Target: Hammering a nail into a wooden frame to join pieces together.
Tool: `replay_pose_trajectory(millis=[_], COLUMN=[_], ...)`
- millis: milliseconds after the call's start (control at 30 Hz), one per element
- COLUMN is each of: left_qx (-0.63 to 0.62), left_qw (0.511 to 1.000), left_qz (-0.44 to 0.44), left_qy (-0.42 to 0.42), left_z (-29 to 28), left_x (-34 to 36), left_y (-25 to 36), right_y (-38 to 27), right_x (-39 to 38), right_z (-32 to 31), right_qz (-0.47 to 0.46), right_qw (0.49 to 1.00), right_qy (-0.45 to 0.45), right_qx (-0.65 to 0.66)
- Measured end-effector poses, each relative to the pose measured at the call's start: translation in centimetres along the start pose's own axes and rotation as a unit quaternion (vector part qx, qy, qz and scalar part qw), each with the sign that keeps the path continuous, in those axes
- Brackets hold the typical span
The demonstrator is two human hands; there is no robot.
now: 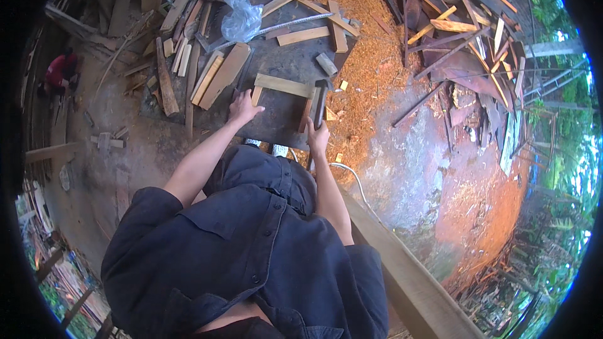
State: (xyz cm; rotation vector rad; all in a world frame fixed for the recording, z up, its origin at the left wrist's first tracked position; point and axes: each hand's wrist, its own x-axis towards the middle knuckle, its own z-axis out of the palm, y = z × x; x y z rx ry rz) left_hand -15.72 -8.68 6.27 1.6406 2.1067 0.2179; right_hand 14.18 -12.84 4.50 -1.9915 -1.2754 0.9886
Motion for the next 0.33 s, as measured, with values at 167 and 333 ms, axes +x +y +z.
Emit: replay_pose_trajectory(millis=[167, 333], left_qx=[0.029, -0.009], left_qw=[0.999, 0.997], left_qz=[-0.016, -0.063], left_qy=[-0.029, -0.035], left_z=[2.1, 4.0], left_x=[-3.0, -3.6], left_y=[-1.5, -1.9], right_y=[-0.5, 0.8], right_x=[-0.6, -0.4], right_z=[-4.3, -6.1], right_qz=[0.022, 0.037], right_qw=[0.998, 0.996], right_qy=[-0.054, -0.08], right_qx=[0.031, 0.012])
